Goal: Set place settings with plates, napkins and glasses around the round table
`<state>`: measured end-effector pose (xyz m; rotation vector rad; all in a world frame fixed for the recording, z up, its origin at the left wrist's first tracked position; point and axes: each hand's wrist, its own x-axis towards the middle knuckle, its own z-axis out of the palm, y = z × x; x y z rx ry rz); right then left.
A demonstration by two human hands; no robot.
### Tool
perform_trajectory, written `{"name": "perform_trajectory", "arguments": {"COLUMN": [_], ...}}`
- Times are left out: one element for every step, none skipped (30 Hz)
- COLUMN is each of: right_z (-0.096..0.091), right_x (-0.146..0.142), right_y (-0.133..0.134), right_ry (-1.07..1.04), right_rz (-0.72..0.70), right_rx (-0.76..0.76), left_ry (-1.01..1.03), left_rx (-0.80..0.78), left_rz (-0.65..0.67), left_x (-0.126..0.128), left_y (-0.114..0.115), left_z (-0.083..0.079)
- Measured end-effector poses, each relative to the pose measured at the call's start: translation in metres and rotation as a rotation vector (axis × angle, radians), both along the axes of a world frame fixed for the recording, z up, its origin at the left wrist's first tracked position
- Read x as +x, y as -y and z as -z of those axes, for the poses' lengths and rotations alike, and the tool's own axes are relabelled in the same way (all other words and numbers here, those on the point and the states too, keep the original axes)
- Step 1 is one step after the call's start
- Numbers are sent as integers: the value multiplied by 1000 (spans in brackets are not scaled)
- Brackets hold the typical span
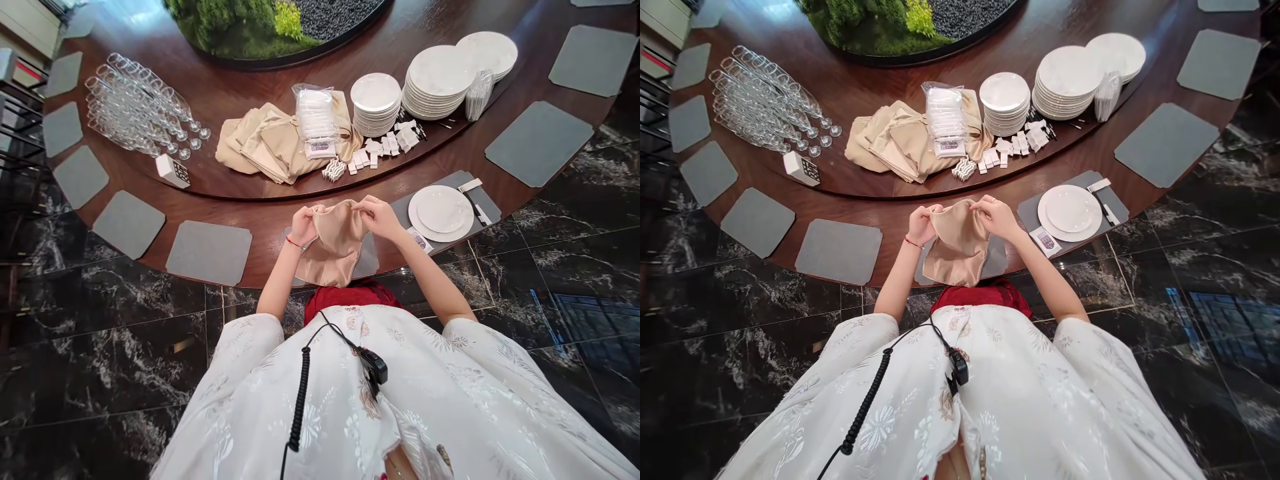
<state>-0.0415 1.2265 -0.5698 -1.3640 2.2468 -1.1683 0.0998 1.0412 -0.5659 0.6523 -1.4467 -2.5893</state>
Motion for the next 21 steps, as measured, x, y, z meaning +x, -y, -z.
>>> {"name": "perform_trajectory", "arguments": {"right_z": [2, 4, 7, 10, 13, 16, 19, 21, 23, 25, 26, 28, 29, 30, 32, 34, 38, 43, 50, 59, 70], "right_x": [2, 4, 6, 6, 6, 6, 5, 4, 3, 3, 2, 2, 3, 3, 4, 4, 2, 0, -4, -9, -15], "right_y": [1, 1, 2, 2, 1, 0, -2, -5, -7, -9, -11, -12, -13, -13, -13, -14, -16, -21, -29, -41, -58], "right_ry": [-27, -46, -56, -60, -60, -61, -67, -80, -102, -130, -162, -193, -222, -245, -257, -257, -241, -207, -150, -71, 26], "right_rz": [45, 85, 117, 140, 152, 154, 148, 135, 120, 105, 94, 89, 90, 99, 115, 140, 177, 225, 286, 360, 453], "right_rx": [3, 2, -4, -12, -20, -28, -36, -47, -61, -78, -98, -121, -143, -164, -182, -202, -225, -254, -287, -322, -355], "left_ry": [11, 24, 39, 54, 66, 76, 81, 83, 81, 76, 68, 58, 47, 37, 30, 29, 31, 33, 33, 30, 25], "left_rx": [25, 40, 47, 49, 52, 57, 64, 75, 92, 114, 139, 167, 195, 220, 237, 243, 236, 215, 180, 129, 64], "left_rz": [8, 14, 18, 24, 29, 31, 31, 30, 29, 28, 27, 23, 18, 10, -1, -15, -33, -55, -81, -109, -137], "left_x": [0, -1, -1, -2, -2, -2, -3, -3, -4, -4, -5, -5, -6, -6, -5, -5, -5, -6, -9, -14, -22], "left_y": [-3, -6, -9, -12, -14, -16, -17, -18, -19, -19, -20, -20, -20, -19, -19, -17, -15, -11, -5, 2, 13], "left_z": [4, 8, 11, 13, 15, 16, 17, 17, 19, 20, 23, 25, 28, 32, 36, 40, 45, 51, 57, 66, 75]}}
